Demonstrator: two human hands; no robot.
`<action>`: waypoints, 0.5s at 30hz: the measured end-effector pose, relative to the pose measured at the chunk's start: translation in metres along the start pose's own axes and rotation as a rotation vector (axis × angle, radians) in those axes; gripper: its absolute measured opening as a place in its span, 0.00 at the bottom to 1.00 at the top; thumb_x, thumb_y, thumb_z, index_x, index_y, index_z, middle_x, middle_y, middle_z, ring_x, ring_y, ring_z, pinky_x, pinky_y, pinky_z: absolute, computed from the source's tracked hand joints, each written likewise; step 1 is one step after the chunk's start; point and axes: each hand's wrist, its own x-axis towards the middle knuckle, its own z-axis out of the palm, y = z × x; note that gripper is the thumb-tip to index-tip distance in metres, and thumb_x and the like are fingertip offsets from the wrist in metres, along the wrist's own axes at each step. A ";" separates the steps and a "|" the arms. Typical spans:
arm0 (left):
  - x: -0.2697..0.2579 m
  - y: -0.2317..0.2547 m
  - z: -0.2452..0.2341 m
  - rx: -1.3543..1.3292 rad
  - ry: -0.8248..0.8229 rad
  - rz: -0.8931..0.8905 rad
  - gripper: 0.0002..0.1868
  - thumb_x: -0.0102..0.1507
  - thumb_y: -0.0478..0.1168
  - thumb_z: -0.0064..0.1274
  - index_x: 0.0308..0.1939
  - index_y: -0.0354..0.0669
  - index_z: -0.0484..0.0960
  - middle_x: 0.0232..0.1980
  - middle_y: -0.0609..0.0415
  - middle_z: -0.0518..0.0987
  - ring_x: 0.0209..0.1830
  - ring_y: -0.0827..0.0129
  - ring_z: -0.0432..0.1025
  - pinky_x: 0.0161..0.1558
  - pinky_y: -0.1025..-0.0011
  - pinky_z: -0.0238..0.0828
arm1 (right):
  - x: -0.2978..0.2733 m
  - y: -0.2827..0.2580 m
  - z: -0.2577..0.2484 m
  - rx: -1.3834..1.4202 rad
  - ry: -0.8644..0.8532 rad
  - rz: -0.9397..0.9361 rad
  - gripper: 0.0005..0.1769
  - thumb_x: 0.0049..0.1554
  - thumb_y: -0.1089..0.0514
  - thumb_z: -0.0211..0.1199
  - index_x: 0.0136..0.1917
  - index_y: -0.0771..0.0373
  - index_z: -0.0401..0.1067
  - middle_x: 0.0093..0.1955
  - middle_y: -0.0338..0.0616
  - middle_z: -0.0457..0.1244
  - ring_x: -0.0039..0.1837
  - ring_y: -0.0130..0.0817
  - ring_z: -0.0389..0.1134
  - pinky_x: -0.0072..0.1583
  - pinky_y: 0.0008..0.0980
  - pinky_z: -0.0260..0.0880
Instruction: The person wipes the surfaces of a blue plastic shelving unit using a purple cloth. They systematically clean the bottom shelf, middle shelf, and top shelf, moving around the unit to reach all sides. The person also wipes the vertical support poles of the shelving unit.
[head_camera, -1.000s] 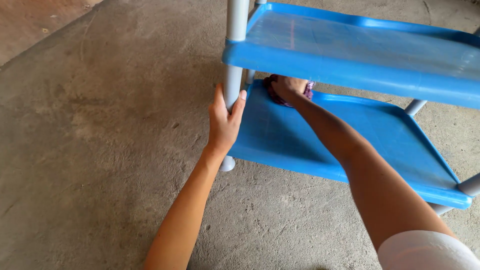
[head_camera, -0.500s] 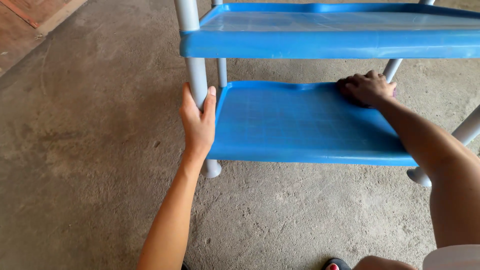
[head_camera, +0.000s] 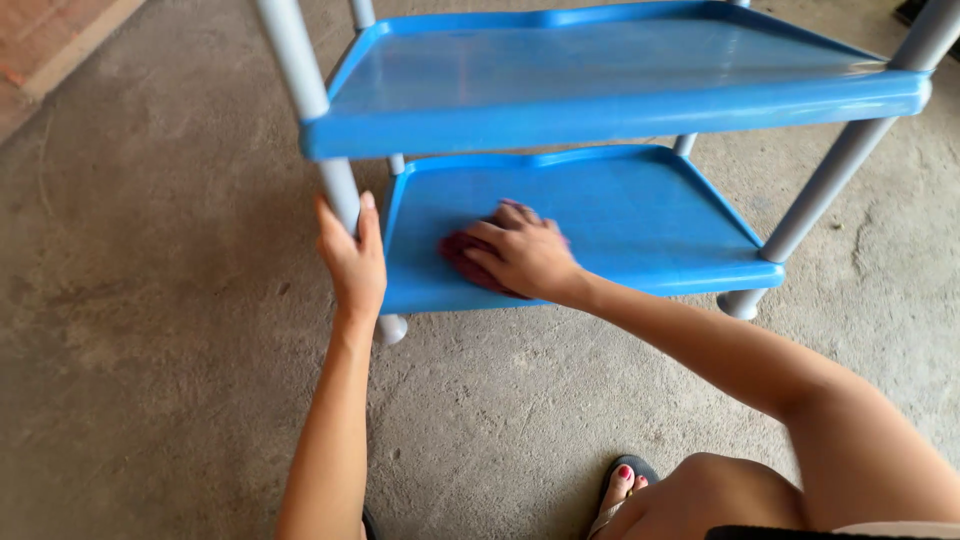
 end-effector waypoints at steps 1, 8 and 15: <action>-0.005 0.001 -0.002 -0.013 -0.007 -0.040 0.17 0.73 0.40 0.46 0.61 0.32 0.68 0.31 0.57 0.74 0.26 0.74 0.70 0.27 0.69 0.66 | -0.019 0.017 -0.005 -0.076 0.021 0.011 0.24 0.62 0.34 0.53 0.67 0.41 0.70 0.68 0.53 0.60 0.77 0.56 0.53 0.65 0.66 0.59; -0.041 -0.030 -0.005 -0.030 0.063 0.099 0.23 0.74 0.38 0.48 0.69 0.28 0.65 0.42 0.49 0.76 0.35 0.70 0.71 0.39 0.66 0.70 | -0.160 0.126 -0.027 -0.283 0.185 -0.059 0.52 0.36 0.27 0.73 0.68 0.48 0.64 0.69 0.57 0.56 0.71 0.57 0.56 0.65 0.67 0.57; -0.032 -0.055 -0.005 0.035 0.108 0.316 0.23 0.79 0.39 0.50 0.71 0.27 0.63 0.55 0.40 0.78 0.54 0.55 0.76 0.55 0.56 0.72 | -0.158 0.124 0.002 -0.328 0.351 -0.087 0.52 0.33 0.42 0.79 0.69 0.42 0.63 0.69 0.57 0.56 0.70 0.58 0.57 0.62 0.64 0.60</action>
